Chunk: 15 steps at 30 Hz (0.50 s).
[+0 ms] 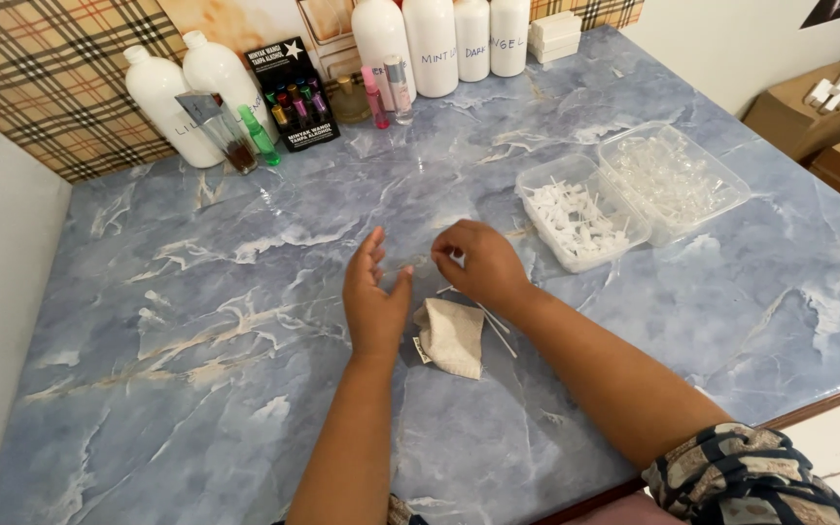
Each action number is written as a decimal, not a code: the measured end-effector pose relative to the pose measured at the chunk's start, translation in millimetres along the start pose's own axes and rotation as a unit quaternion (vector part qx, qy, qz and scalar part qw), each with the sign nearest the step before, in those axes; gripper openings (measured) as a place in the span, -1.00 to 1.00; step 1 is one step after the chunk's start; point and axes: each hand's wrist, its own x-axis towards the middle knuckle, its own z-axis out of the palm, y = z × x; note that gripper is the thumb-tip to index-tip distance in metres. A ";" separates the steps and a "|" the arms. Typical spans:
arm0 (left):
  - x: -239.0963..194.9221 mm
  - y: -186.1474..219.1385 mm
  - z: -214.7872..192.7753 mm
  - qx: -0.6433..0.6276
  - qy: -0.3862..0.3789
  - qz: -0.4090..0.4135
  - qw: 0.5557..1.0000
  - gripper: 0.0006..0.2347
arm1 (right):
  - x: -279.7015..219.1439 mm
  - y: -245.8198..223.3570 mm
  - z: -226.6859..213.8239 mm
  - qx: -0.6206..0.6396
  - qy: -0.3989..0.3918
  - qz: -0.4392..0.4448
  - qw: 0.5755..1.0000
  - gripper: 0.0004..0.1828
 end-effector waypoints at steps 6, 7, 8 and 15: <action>0.5 48.5 9.1 -0.086 -0.002 0.068 0.994 -0.82 | 14.2 -20.5 -35.2 0.094 0.070 0.020 0.993 -0.91; 1.1 58.9 13.8 -0.088 -0.003 0.071 0.994 -0.82 | 17.8 -23.3 -48.3 0.092 0.073 0.019 0.993 -0.91; 1.0 69.4 18.7 -0.100 -0.021 0.085 0.991 -0.81 | 20.7 -26.2 -61.6 0.092 0.071 0.025 0.993 -0.89; 25.6 76.9 81.9 -0.007 -0.164 0.149 0.975 -0.74 | 22.9 8.2 -143.7 -0.051 0.062 0.118 0.990 -0.81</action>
